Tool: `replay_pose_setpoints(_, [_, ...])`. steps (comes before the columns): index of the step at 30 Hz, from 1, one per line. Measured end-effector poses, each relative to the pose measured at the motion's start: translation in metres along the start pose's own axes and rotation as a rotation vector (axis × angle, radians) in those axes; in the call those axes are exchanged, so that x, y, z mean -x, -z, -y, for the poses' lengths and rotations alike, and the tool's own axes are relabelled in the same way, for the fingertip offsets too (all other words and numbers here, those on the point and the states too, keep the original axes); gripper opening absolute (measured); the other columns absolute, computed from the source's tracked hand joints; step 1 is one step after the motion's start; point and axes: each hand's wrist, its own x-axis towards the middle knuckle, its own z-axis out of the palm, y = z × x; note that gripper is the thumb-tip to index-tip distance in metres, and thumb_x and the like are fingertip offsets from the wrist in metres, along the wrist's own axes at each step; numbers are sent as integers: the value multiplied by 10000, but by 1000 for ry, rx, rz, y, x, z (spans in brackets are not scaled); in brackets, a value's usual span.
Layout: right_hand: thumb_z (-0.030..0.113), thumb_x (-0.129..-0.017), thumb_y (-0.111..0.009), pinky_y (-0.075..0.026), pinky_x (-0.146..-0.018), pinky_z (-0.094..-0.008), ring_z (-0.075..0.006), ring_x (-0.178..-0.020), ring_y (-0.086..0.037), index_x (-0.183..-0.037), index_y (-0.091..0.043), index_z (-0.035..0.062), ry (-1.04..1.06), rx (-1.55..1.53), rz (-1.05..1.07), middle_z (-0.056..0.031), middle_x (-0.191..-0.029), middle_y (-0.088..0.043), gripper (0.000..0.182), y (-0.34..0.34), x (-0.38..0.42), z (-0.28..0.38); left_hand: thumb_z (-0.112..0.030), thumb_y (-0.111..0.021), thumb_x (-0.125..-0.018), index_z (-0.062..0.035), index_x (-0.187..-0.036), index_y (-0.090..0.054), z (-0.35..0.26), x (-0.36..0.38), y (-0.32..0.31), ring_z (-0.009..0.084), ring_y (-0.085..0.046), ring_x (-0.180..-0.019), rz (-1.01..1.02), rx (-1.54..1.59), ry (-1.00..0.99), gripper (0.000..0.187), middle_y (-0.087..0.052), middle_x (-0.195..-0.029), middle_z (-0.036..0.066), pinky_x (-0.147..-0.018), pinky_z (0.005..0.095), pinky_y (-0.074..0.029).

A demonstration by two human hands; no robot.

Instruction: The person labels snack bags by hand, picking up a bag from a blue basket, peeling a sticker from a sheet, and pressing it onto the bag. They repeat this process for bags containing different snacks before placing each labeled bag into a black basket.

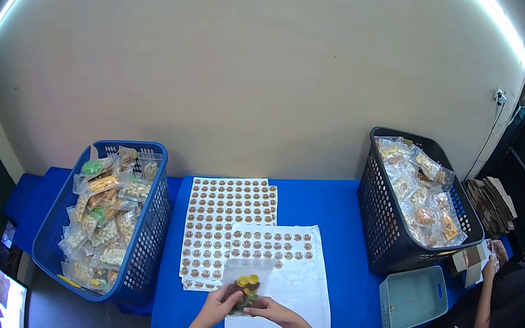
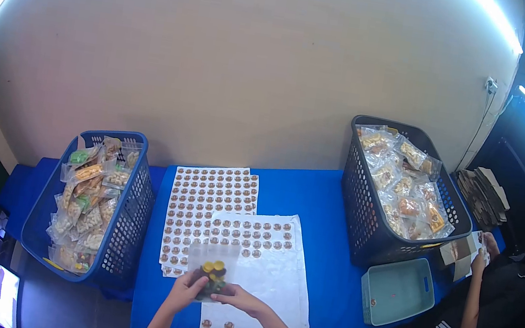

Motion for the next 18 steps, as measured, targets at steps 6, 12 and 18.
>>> replay_pose_setpoints(6, [186, -755, -633, -438, -756, -259, -130, -857, -554, -1034, -554, 7, 29, 279, -278, -57, -888, -620, 341, 69, -68, -92, -200, -500, -875, 68, -1038, -525, -1, -1, 48, 120, -548, -816, -450, 186, -82, 315, -594, -932, 87, -726, 235, -436])
replay_pose_setpoints(12, [201, -721, -589, -424, -783, -388, -330, -894, -506, -919, -556, 2, -38, 750, -980, -192, -900, -534, 283, 150, -121, -129, -266, -442, -896, -13, -1094, -488, 19, 24, 86, 162, -586, -842, -556, 464, 9, 325, -575, -988, 74, -736, 288, -474])
replay_pose_setpoints(18, [101, -721, -554, -427, -746, -404, -325, -875, -494, -852, -535, -3, -18, 948, -1161, -179, -948, -464, 169, 142, -128, -129, -242, -457, -889, 2, -1032, -509, 20, 35, 91, 141, -591, -780, -669, 612, 56, 287, -591, -932, 72, -667, 256, -483])
